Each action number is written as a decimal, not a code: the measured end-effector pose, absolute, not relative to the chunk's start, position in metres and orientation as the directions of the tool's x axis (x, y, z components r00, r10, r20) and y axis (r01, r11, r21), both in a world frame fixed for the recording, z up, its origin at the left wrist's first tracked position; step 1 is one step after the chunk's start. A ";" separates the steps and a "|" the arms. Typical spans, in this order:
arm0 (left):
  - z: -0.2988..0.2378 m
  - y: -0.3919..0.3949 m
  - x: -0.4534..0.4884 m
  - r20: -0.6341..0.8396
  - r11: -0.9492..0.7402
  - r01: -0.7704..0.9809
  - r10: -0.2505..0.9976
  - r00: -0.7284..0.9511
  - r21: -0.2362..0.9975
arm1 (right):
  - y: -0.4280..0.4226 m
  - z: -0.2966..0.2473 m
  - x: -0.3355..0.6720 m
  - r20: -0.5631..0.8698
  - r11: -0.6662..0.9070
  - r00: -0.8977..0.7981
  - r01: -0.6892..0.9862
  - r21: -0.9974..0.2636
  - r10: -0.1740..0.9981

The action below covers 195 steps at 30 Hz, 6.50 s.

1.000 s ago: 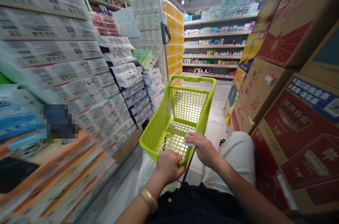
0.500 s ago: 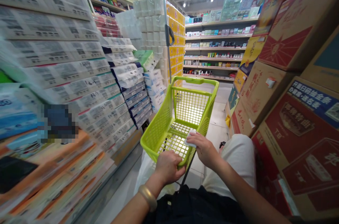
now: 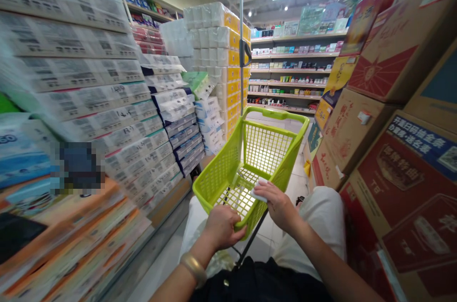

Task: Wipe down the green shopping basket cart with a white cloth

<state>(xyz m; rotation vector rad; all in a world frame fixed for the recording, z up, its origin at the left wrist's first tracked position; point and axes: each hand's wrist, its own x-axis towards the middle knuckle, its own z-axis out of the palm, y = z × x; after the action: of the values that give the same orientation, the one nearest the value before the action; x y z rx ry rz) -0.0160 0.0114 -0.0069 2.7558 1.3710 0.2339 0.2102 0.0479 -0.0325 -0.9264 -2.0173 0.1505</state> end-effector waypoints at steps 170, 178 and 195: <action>0.021 0.032 -0.024 0.068 -0.211 0.962 0.977 0.202 0.176 | 0.065 -0.008 0.175 0.771 0.590 -0.161 0.743 -0.316 0.616; 0.019 0.033 -0.026 0.066 -0.242 0.952 0.970 0.233 0.190 | 0.062 -0.008 0.175 0.747 0.653 -0.275 0.707 -0.270 0.606; 0.019 0.032 -0.026 0.084 -0.237 0.955 0.971 0.225 0.181 | 0.067 -0.008 0.177 0.758 0.592 -0.190 0.748 -0.300 0.624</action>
<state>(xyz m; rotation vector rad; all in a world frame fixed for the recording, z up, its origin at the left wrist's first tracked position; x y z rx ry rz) -0.0259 0.0316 0.0192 2.3866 1.8815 0.2733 0.1767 0.0671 -0.0081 -1.1018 -1.8965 -0.1681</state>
